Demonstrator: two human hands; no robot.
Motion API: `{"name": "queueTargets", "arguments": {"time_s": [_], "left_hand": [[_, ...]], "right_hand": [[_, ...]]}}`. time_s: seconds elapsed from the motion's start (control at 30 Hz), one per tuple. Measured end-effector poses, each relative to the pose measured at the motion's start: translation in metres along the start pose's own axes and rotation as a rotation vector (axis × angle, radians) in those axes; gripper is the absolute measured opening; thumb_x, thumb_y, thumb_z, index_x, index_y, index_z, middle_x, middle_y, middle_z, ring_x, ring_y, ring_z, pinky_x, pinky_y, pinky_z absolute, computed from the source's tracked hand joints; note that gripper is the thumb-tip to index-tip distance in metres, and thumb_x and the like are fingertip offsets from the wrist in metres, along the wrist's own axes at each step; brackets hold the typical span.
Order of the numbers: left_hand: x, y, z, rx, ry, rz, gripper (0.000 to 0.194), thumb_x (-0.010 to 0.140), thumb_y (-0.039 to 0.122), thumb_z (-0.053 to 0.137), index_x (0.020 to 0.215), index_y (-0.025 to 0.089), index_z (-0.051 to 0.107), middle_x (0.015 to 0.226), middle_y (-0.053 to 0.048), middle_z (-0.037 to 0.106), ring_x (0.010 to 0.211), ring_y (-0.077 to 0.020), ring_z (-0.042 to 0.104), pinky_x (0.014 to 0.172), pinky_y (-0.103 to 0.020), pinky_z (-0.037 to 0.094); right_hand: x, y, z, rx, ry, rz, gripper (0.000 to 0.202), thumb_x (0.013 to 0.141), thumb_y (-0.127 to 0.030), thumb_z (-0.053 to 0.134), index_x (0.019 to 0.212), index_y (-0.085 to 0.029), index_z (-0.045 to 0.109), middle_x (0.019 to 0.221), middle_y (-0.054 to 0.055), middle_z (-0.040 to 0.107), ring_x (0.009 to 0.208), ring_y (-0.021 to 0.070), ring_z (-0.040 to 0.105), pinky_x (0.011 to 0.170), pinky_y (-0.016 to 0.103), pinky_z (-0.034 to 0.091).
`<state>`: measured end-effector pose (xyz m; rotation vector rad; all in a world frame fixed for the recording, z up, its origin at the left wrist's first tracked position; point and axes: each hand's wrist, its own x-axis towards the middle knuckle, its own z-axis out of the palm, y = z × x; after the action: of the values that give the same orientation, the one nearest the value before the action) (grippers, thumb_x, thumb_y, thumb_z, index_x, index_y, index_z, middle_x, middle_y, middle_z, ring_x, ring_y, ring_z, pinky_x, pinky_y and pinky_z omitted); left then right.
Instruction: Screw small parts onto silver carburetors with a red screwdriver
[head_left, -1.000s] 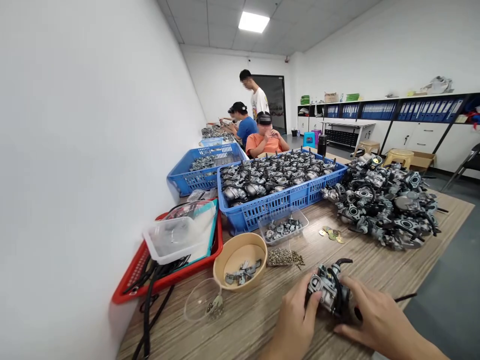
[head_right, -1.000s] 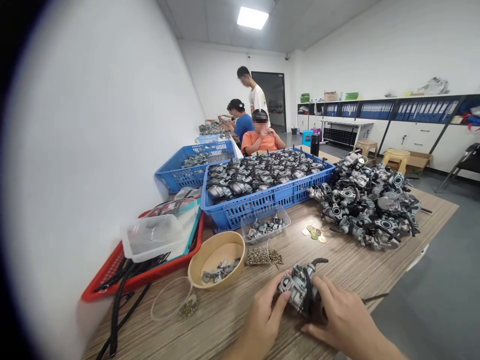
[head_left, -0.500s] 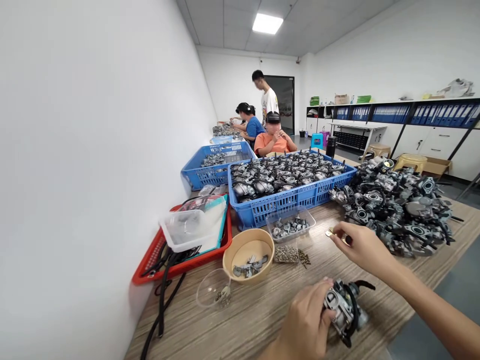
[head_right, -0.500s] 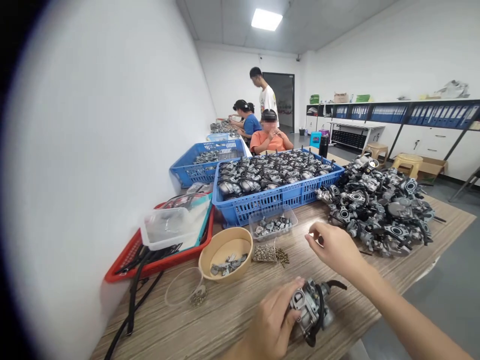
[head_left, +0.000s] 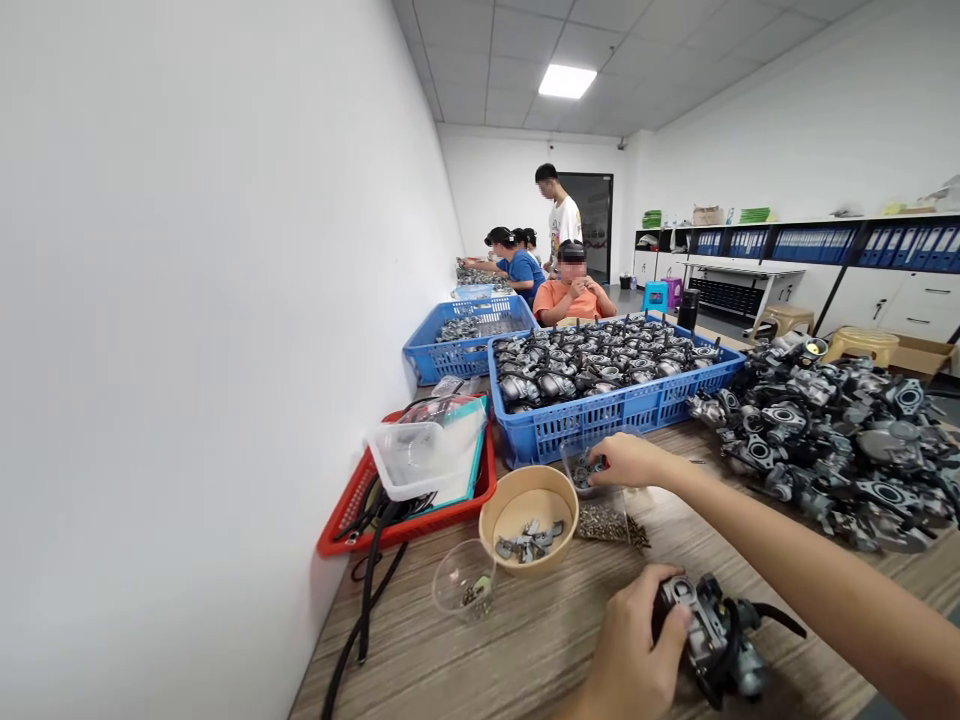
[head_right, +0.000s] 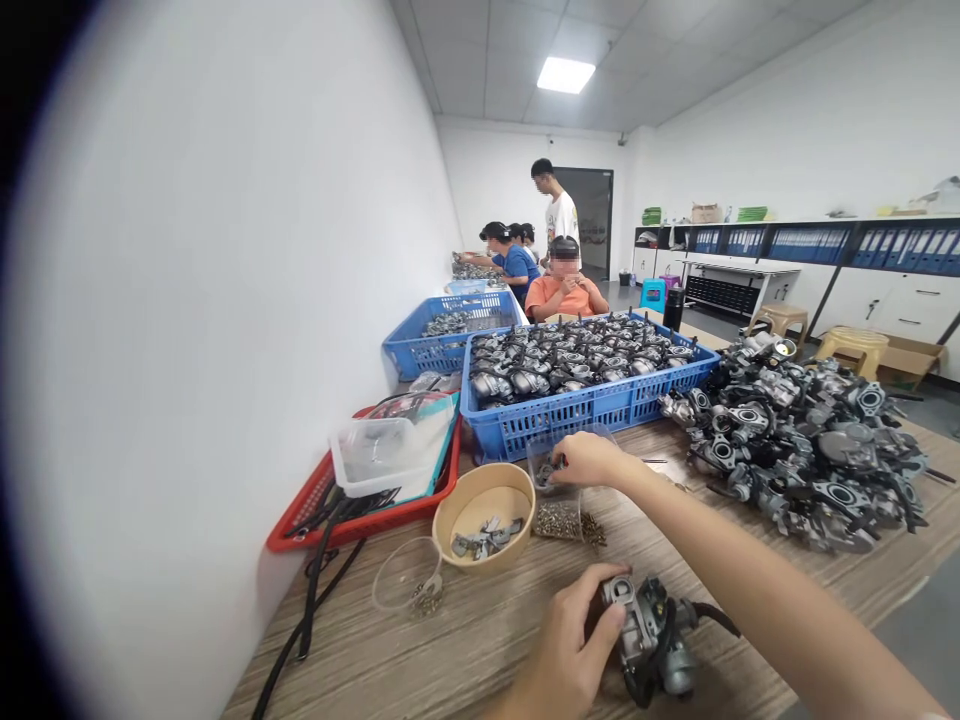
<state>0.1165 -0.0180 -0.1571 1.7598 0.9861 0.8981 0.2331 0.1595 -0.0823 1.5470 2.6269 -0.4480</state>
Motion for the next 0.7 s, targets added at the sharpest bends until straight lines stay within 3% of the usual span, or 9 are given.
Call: {"name": "queueTargets", "arguments": {"time_s": [0.13, 0.23, 0.37, 0.53, 0.6, 0.7], "left_hand": [[0.001, -0.005, 0.004, -0.024, 0.041, -0.045, 0.041, 0.099, 0.04, 0.049, 0.123, 0.014, 0.07, 0.118, -0.017, 0.081, 0.112, -0.0337, 0.074, 0.1, -0.046, 0.056], [0.0, -0.013, 0.007, -0.004, 0.071, 0.081, 0.036, 0.098, 0.037, 0.051, 0.118, 0.015, 0.07, 0.112, -0.018, 0.08, 0.104, -0.0344, 0.075, 0.094, -0.047, 0.057], [-0.004, -0.022, 0.009, 0.041, 0.025, 0.242, 0.03, 0.1, 0.032, 0.053, 0.122, 0.018, 0.067, 0.12, -0.017, 0.078, 0.109, -0.0335, 0.076, 0.097, -0.044, 0.058], [-0.006, -0.024, 0.01, 0.071, -0.005, 0.398, 0.034, 0.104, 0.038, 0.048, 0.121, 0.016, 0.066, 0.119, -0.021, 0.078, 0.107, -0.0334, 0.078, 0.094, -0.043, 0.061], [-0.004, -0.02, 0.01, 0.076, -0.021, 0.365, 0.034, 0.102, 0.038, 0.048, 0.119, 0.015, 0.067, 0.118, -0.022, 0.078, 0.104, -0.035, 0.078, 0.092, -0.045, 0.062], [-0.003, -0.011, 0.008, 0.073, -0.006, 0.194, 0.032, 0.097, 0.031, 0.051, 0.118, 0.014, 0.068, 0.114, -0.02, 0.079, 0.103, -0.0367, 0.078, 0.092, -0.05, 0.061]], "right_hand": [[0.017, 0.0, -0.001, 0.01, -0.067, 0.008, 0.031, 0.104, -0.041, 0.07, 0.127, -0.019, 0.069, 0.129, 0.009, 0.07, 0.11, 0.024, 0.07, 0.094, 0.044, 0.062], [0.023, 0.001, -0.002, 0.033, -0.098, 0.016, 0.032, 0.105, -0.041, 0.069, 0.127, -0.019, 0.069, 0.13, 0.009, 0.069, 0.11, 0.0243, 0.07, 0.094, 0.044, 0.062], [0.026, 0.005, -0.001, 0.084, -0.142, 0.009, 0.034, 0.104, -0.042, 0.07, 0.127, -0.018, 0.069, 0.129, 0.008, 0.069, 0.109, 0.0254, 0.071, 0.093, 0.044, 0.062], [0.028, 0.01, 0.003, 0.141, -0.166, 0.026, 0.034, 0.103, -0.04, 0.071, 0.128, -0.018, 0.069, 0.13, 0.009, 0.069, 0.109, 0.0252, 0.071, 0.091, 0.044, 0.063], [0.028, 0.01, 0.003, 0.161, -0.15, 0.04, 0.036, 0.102, -0.041, 0.072, 0.128, -0.016, 0.069, 0.13, 0.008, 0.069, 0.108, 0.0261, 0.071, 0.089, 0.043, 0.063], [0.026, 0.009, 0.001, 0.182, -0.06, 0.037, 0.034, 0.103, -0.041, 0.072, 0.128, -0.017, 0.069, 0.13, 0.008, 0.069, 0.108, 0.0252, 0.071, 0.089, 0.042, 0.063]]}}
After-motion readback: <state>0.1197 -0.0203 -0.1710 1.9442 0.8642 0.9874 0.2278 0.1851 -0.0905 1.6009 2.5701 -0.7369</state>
